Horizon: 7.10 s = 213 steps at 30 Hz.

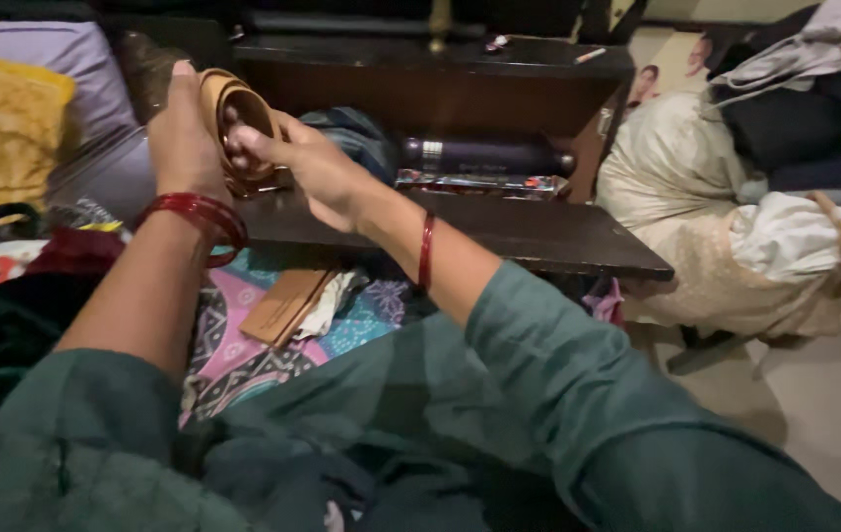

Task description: The person sorts through a pile of clothes and miscellaneous items on a bed, picking up and placing items into a wooden chest. The person handles various garments, a water bottle, a belt, and a small box, moving them from the bed into the chest.

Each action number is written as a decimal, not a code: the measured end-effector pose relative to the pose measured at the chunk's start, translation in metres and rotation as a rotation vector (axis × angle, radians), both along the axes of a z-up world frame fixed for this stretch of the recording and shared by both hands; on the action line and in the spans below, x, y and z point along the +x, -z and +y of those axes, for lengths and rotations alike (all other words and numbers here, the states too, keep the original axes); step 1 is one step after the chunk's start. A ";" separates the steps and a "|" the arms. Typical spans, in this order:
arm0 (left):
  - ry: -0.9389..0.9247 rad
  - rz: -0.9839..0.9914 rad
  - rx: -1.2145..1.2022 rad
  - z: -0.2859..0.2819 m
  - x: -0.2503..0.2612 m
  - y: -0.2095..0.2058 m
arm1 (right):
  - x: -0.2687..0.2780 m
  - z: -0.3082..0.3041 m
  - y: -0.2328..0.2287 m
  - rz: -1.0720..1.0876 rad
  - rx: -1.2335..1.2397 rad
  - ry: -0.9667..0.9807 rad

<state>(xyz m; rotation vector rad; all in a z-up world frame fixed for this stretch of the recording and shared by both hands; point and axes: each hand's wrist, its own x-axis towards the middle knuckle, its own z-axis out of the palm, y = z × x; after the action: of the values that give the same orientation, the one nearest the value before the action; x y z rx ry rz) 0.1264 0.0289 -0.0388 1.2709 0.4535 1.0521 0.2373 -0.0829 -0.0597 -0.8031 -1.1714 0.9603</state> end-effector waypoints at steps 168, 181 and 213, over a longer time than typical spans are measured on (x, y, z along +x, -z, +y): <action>-0.347 1.016 0.452 0.174 -0.153 0.062 | -0.104 0.192 0.098 -0.971 0.007 0.342; 0.051 0.271 0.040 0.109 0.020 0.058 | 0.111 0.057 0.043 -1.321 -0.040 0.491; 0.226 0.897 0.587 0.018 0.361 0.299 | 0.452 -0.092 0.299 0.419 -0.243 0.945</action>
<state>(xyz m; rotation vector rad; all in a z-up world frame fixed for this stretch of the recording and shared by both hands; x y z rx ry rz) 0.4872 0.0465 -0.3377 2.2626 0.6700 0.3662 0.6896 -0.1751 -0.3585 -1.1279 -0.2263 0.4281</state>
